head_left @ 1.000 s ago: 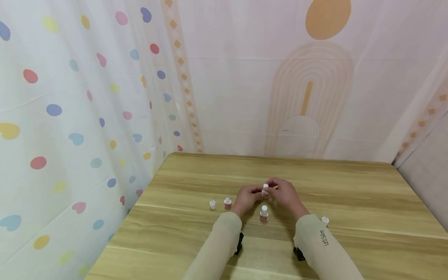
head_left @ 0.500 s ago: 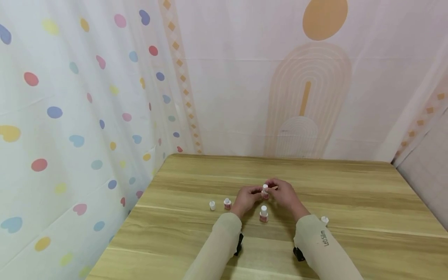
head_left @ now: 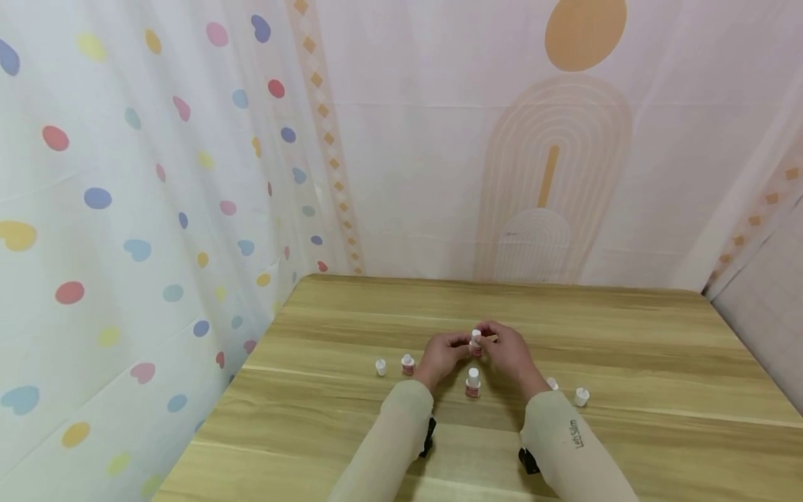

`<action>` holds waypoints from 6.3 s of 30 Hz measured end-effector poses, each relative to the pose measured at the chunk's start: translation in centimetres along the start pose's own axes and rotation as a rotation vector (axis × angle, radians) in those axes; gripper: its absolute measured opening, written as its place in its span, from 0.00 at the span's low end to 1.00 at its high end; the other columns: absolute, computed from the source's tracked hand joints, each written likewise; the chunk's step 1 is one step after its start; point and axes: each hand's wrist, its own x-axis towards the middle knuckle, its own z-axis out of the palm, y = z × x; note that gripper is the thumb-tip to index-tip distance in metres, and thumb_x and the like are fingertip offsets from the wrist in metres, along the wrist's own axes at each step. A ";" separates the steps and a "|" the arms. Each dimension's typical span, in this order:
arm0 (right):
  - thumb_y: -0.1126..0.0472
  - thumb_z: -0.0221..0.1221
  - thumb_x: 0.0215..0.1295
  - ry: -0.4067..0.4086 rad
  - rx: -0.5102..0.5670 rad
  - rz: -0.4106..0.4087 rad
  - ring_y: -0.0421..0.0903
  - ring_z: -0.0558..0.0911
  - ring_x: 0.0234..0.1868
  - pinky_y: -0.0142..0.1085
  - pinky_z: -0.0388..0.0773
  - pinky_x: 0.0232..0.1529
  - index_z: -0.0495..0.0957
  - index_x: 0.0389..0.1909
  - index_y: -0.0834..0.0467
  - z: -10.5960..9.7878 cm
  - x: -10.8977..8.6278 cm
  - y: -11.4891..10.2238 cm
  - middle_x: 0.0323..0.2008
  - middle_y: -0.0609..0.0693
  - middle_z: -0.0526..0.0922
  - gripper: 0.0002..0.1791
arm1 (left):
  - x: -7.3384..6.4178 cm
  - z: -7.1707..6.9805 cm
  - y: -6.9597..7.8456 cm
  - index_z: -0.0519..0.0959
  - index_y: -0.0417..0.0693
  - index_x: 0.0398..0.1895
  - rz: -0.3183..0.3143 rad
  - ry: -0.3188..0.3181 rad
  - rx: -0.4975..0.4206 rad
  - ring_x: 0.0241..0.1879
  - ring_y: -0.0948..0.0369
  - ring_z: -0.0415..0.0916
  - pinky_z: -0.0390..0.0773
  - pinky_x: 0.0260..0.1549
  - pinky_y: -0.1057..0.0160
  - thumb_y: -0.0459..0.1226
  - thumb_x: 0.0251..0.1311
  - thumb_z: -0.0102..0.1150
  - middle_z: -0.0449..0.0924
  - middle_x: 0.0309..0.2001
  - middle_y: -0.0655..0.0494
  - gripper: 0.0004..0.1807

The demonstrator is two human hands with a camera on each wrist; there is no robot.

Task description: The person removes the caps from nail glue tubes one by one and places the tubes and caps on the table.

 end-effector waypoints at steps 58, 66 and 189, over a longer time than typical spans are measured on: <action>0.63 0.58 0.72 -0.012 0.084 0.047 0.55 0.78 0.48 0.50 0.74 0.51 0.80 0.50 0.64 -0.1 -0.1 0.3 0.47 0.57 0.82 0.11 | -0.1 0.1 -0.1 0.87 0.42 0.44 0.015 0.002 -0.012 0.51 0.58 0.78 0.74 0.55 0.57 0.35 0.66 0.63 0.86 0.44 0.53 0.09; 0.63 0.60 0.69 0.011 0.107 0.080 0.52 0.79 0.45 0.45 0.75 0.47 0.81 0.47 0.63 0.0 -0.1 0.3 0.45 0.54 0.84 0.10 | -0.1 0.1 -0.2 0.87 0.42 0.44 0.037 0.004 0.001 0.50 0.58 0.79 0.74 0.54 0.58 0.35 0.65 0.63 0.86 0.44 0.53 0.09; 0.63 0.60 0.69 0.065 0.149 0.066 0.52 0.79 0.45 0.46 0.75 0.49 0.81 0.46 0.62 0.8 -0.3 0.3 0.45 0.55 0.82 0.09 | 0.1 -0.1 -0.4 0.87 0.45 0.45 -0.017 -0.032 -0.049 0.52 0.60 0.78 0.73 0.55 0.57 0.37 0.67 0.62 0.86 0.44 0.56 0.09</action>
